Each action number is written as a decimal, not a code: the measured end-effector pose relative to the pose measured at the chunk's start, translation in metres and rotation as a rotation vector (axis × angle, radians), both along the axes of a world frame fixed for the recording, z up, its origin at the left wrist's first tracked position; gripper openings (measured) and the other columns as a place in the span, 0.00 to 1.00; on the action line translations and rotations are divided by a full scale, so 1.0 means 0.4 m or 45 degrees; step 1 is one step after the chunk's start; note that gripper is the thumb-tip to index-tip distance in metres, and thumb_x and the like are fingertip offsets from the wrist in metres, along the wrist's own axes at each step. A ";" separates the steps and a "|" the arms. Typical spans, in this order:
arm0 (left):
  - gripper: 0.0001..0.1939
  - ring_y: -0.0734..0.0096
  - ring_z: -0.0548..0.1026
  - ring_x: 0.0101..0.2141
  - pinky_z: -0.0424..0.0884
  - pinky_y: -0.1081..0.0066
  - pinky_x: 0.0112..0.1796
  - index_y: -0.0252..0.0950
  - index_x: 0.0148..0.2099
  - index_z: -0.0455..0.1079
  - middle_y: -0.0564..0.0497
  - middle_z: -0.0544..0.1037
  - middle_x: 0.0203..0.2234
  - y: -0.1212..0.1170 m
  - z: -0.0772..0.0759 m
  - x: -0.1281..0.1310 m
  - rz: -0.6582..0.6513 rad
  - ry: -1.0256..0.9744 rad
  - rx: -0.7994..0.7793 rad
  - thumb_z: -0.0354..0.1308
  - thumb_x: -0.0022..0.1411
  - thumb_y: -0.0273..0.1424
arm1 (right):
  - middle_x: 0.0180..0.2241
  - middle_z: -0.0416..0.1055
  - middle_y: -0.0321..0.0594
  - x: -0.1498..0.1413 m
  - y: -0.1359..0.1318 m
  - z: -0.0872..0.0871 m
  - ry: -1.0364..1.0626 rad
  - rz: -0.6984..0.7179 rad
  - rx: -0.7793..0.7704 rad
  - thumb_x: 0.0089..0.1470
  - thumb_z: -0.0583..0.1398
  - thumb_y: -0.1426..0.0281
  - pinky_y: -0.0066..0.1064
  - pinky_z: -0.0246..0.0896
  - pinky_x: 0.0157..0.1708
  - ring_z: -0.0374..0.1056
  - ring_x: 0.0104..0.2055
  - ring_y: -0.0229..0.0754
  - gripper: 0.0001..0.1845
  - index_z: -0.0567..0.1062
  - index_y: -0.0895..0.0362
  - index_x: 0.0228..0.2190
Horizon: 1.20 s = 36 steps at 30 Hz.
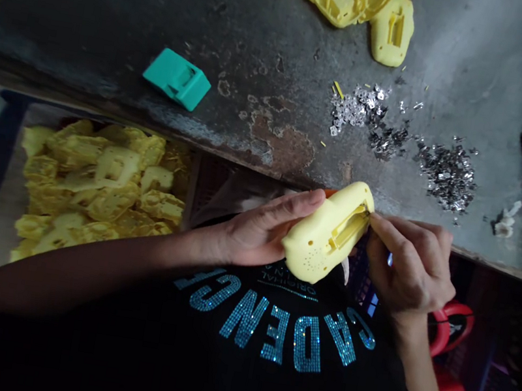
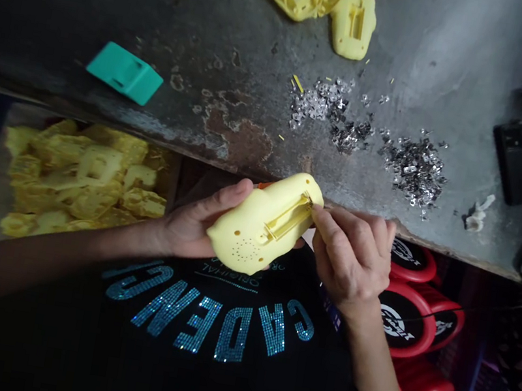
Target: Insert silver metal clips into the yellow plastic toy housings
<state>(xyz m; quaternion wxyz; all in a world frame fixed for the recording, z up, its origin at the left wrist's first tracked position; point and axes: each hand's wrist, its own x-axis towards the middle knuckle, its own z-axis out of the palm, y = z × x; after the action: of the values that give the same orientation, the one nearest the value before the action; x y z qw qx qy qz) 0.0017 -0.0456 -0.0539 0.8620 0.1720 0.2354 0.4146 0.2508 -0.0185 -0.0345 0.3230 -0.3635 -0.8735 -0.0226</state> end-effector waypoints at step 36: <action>0.49 0.40 0.79 0.70 0.86 0.58 0.57 0.56 0.89 0.52 0.41 0.66 0.82 0.021 0.017 -0.119 -0.098 0.725 1.000 0.68 0.76 0.55 | 0.35 0.84 0.34 -0.037 0.099 -0.008 0.987 0.072 -1.465 0.58 0.79 0.61 0.31 0.75 0.35 0.79 0.34 0.40 0.13 0.87 0.48 0.43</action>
<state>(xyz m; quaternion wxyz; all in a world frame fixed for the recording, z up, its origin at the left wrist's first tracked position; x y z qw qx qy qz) -0.0459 -0.0372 -0.0471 0.6480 0.5995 0.2811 0.3764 0.2358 0.0210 -0.0376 0.3681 -0.4360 -0.5775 0.5839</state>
